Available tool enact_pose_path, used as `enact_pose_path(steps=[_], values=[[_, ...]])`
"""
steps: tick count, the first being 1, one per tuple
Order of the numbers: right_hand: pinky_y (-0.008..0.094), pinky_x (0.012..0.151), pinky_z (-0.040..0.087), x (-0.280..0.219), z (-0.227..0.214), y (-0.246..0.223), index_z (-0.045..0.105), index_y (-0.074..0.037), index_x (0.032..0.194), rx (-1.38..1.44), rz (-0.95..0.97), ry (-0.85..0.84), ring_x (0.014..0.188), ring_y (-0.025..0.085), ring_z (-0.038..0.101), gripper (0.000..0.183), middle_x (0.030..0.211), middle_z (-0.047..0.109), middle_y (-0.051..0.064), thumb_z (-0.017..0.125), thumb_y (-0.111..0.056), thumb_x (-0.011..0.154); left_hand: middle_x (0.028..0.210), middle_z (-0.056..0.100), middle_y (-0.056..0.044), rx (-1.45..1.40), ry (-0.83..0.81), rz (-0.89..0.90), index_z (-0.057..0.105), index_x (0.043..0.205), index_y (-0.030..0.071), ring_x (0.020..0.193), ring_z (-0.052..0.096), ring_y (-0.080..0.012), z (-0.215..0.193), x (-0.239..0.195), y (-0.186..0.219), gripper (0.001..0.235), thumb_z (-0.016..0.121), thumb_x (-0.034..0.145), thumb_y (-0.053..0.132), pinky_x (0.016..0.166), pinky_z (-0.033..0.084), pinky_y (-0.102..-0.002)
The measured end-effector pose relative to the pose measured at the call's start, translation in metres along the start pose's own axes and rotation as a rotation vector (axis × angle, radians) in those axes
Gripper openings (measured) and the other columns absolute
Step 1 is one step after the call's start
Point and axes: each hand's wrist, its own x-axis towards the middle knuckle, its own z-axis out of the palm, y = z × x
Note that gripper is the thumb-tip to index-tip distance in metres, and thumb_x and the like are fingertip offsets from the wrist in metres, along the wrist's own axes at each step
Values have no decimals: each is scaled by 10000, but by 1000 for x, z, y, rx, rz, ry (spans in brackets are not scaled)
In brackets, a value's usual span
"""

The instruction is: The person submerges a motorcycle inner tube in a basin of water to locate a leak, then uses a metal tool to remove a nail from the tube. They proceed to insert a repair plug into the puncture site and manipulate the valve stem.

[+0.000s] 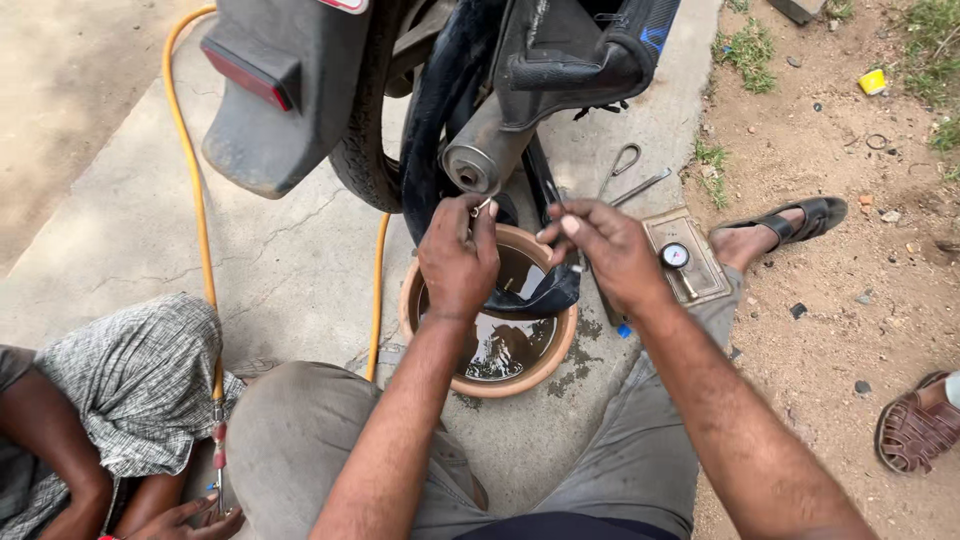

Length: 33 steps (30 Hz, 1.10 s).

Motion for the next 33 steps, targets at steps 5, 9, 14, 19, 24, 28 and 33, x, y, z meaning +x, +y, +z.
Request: enact_pose_path(steps=[5,9,14,19,24,28,33], values=[[239,672,457,-38,40,27,673,13,1190,175,60,96,745,84,568,185,954,712,86,654,-105,1049,968,658,-141,-1137,32,-1043,598,1088,0,860,627,-253,-6,-28,-12,192,521,1096,176,739,522,-383],[255,766,555,-45,73,12,731,-6,1130,-302,-72,124,874,102,684,190,1011,761,65,716,-89,960,1077,668,-224,-1526,17,-1066,578,1094,-80,1003,684,-308,-11,-32,-3,317,421,1112,195,903,583,-400],[259,854,575,-35,88,1,732,-16,1177,-328,-212,94,964,110,711,208,1073,762,45,704,-80,981,1151,652,-258,-1657,38,-1104,539,1017,-58,1120,686,-360,-14,-21,19,290,417,1081,197,1028,575,-479],[228,688,527,-46,37,6,737,-26,1200,-98,28,240,764,90,660,203,908,725,65,676,-105,1023,1084,680,-221,-1399,-22,-972,539,1060,0,1049,712,-340,-49,-9,9,228,450,1096,207,946,603,-452],[201,527,403,-61,-6,64,703,-43,1176,14,185,257,602,52,517,167,858,690,29,622,-130,1059,1005,714,-122,-1113,-42,-823,597,1090,30,891,714,-188,-75,1,-12,228,558,1089,255,797,609,-339],[223,602,510,-66,-39,161,705,-21,1138,-210,285,300,697,76,653,166,883,729,51,613,-128,1051,939,723,-76,-1042,-80,-873,641,1049,50,823,702,-142,-66,-6,-13,238,593,1065,282,731,594,-299],[319,673,546,-49,-100,229,746,-9,1160,-622,238,417,772,184,703,221,921,752,119,627,-89,992,928,719,-67,-980,-111,-916,648,1043,52,810,697,-134,-55,-12,-15,228,600,1067,273,714,581,-279]])
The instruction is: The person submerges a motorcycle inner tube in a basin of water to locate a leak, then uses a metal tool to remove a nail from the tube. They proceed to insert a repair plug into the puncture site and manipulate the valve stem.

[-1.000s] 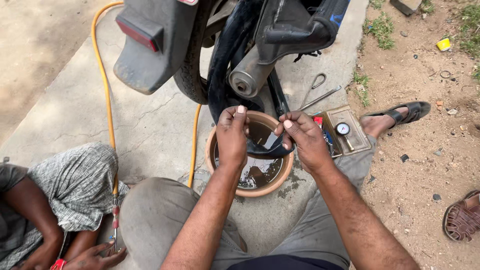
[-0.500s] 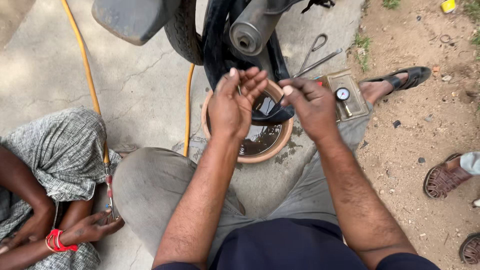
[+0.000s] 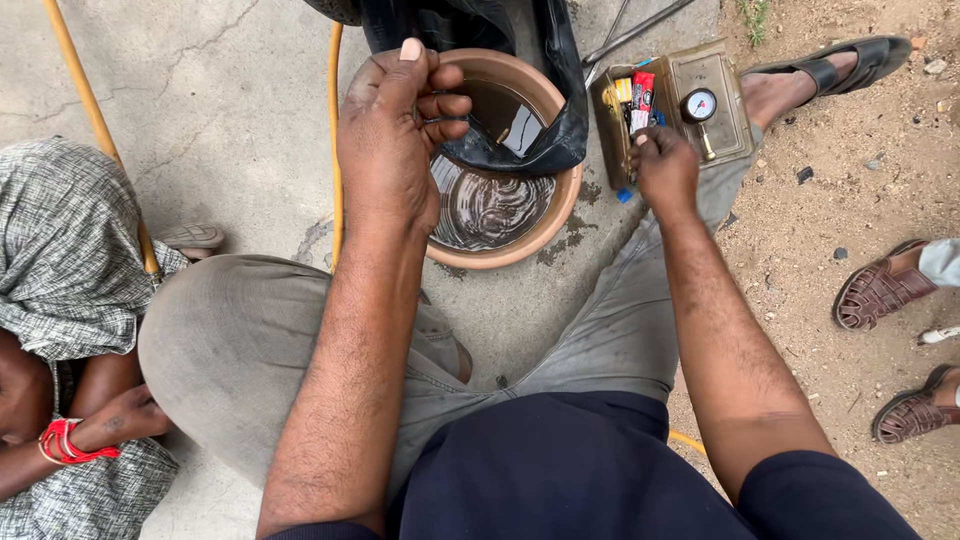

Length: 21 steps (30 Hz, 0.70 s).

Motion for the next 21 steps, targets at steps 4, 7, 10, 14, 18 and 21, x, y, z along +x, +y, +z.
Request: enact_pose_path(steps=[4,7,10,14,18,21], values=[[417,782,557,17,-7,-13,766,-13,1140,-441,-334,171,907,324,738,250,1023,772,172,759,-93,903,930,722,-67,75,24,-1,645,1047,58,818,699,-126,4,3,-7,226,596,1069,277,719,576,-276],[379,880,585,-3,31,-30,773,-85,1115,-240,-150,-78,950,272,762,160,1054,771,142,702,-126,978,931,720,-68,86,32,-36,643,1054,59,824,696,-124,8,4,-12,220,598,1068,274,724,561,-273],[417,876,572,-38,94,-36,787,-104,1036,-376,-86,-477,921,259,735,157,1017,776,111,758,-219,933,929,722,-66,90,43,-82,640,1059,56,821,693,-121,10,4,-19,213,603,1056,267,707,548,-273],[474,919,561,-56,159,-19,787,-92,990,-590,-46,-570,981,337,731,131,1030,764,173,692,-165,938,935,721,-60,82,75,-117,642,1065,43,811,679,-121,8,5,-23,226,612,1054,267,696,541,-273],[484,983,547,-56,189,-4,774,-39,991,-673,-27,-605,1071,376,713,229,1071,747,220,707,-228,881,936,732,-56,81,98,-131,644,1061,57,804,678,-110,4,3,-21,214,620,1038,269,675,531,-259],[493,972,526,-50,208,0,768,-31,1058,-677,107,-574,1112,379,688,296,1148,722,223,720,-238,854,922,711,-46,87,139,-156,683,1074,37,756,598,-86,2,-1,-21,218,688,1014,246,654,520,-240]])
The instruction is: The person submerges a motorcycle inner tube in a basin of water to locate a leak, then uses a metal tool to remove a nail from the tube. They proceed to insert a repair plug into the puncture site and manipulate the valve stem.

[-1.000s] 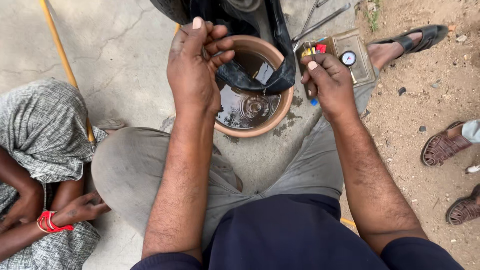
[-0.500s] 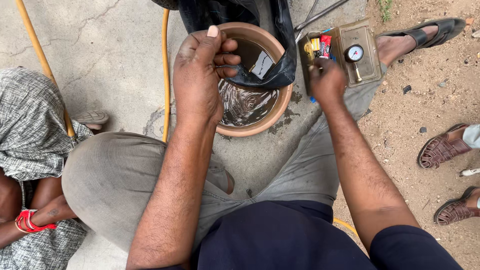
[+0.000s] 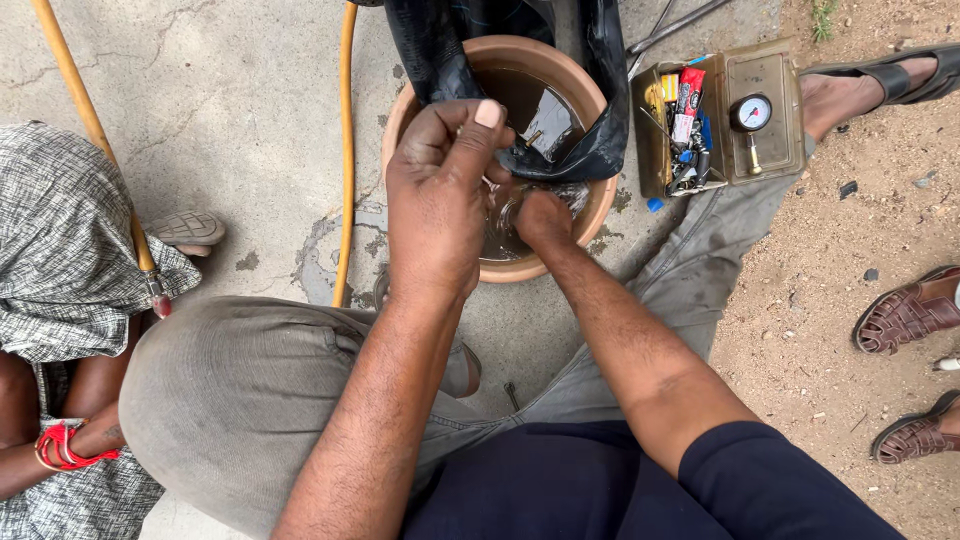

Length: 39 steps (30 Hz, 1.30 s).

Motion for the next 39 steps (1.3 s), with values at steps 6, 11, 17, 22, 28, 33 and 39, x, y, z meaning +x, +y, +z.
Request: enact_pose_path(steps=[6,11,17,22,28,33,39], values=[[523,1020,456,-6,-9,-14,703,-87,1220,318,103,-31,1211,388,621,394,1261,676,211,530,-347,980,961,738,-32,116,18,46,752,1130,26,829,656,-79,-7,-6,9,242,750,966,205,723,547,-215],[506,1062,474,-25,-32,-35,737,-59,1200,136,66,-119,1247,397,635,442,1291,690,231,577,-398,965,1071,709,-51,424,13,335,759,1133,55,943,694,-115,-4,-12,19,186,760,973,149,820,590,-246],[506,1014,494,-60,-64,-55,715,-95,1220,202,-81,-140,1202,396,648,433,1235,707,220,585,-398,940,1081,727,-64,574,33,519,759,1119,67,993,725,-152,-2,-25,30,166,762,956,103,864,594,-273],[492,940,536,-76,-94,-57,767,-74,1138,189,-211,-6,1085,392,698,352,1144,738,207,661,-303,893,1059,709,-78,620,60,661,757,1116,68,985,718,-191,3,-35,38,176,760,940,76,871,584,-304],[382,771,599,-101,-160,-40,764,-35,1096,709,-380,-42,829,234,751,227,974,781,136,736,-105,882,1041,691,-92,693,86,747,749,1115,67,955,714,-230,4,-42,42,183,758,932,71,847,573,-329],[365,718,587,-76,-143,-13,771,-13,1079,1526,-284,-376,750,204,688,171,944,759,127,758,-100,933,1042,711,-94,691,66,785,744,1095,55,972,733,-248,10,-44,42,162,752,936,82,849,576,-341],[321,697,581,-64,-73,-17,745,7,1059,750,-287,95,783,193,704,149,928,754,101,731,-64,929,993,741,-105,638,45,619,725,1095,32,865,747,-191,15,-50,43,169,727,946,111,767,599,-323]])
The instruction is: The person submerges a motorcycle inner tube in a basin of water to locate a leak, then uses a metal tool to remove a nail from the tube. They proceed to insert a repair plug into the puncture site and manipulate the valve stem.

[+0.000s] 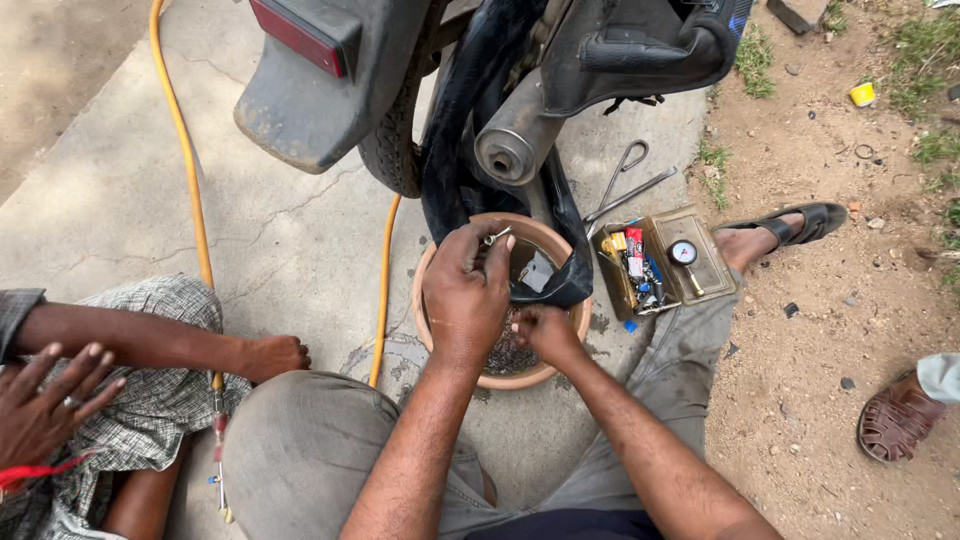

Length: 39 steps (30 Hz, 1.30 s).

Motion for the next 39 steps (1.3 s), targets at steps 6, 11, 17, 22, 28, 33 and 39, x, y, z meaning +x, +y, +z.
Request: enact_pose_path(steps=[6,11,17,22,28,33,39], values=[[279,737,605,-27,-68,-145,729,-9,1094,439,-96,27,799,142,720,147,936,748,86,684,-77,972,1050,736,-99,-39,-19,71,712,1104,45,953,749,-178,-2,5,3,145,715,972,106,814,618,-312],[290,762,615,-59,-104,-236,674,-10,1114,505,-366,32,882,166,759,139,977,764,117,663,-112,1020,1058,729,-87,-7,-32,154,721,1082,53,988,740,-201,-10,1,11,123,713,961,75,852,599,-320],[308,785,647,-70,-99,-266,655,3,1123,478,-419,40,913,160,755,164,1009,749,108,631,-134,1038,1056,720,-86,-16,-48,194,726,1075,54,980,739,-212,-17,5,18,119,716,958,72,840,599,-322],[311,783,642,-64,-92,-259,666,10,1118,469,-429,46,879,151,741,157,972,746,108,642,-128,1046,1047,719,-88,28,-32,216,729,1074,54,976,738,-226,-19,4,21,126,720,950,74,838,595,-342],[314,785,652,-61,-89,-253,665,4,1106,445,-435,53,868,137,737,155,945,737,90,644,-137,1045,1042,717,-84,70,-7,276,725,1057,53,972,736,-234,-19,3,19,112,731,949,81,836,596,-354],[308,771,644,-60,-89,-252,662,-2,1102,428,-403,60,860,135,734,161,934,736,87,649,-149,1038,1036,715,-77,91,-16,287,722,1046,62,972,738,-220,-16,3,19,97,734,955,91,825,604,-340],[322,787,648,-60,-87,-249,655,-11,1101,450,-393,59,878,145,735,156,944,726,86,649,-151,1033,1039,715,-82,104,-14,318,715,1046,48,990,732,-222,-15,3,18,94,720,955,70,851,600,-346]])
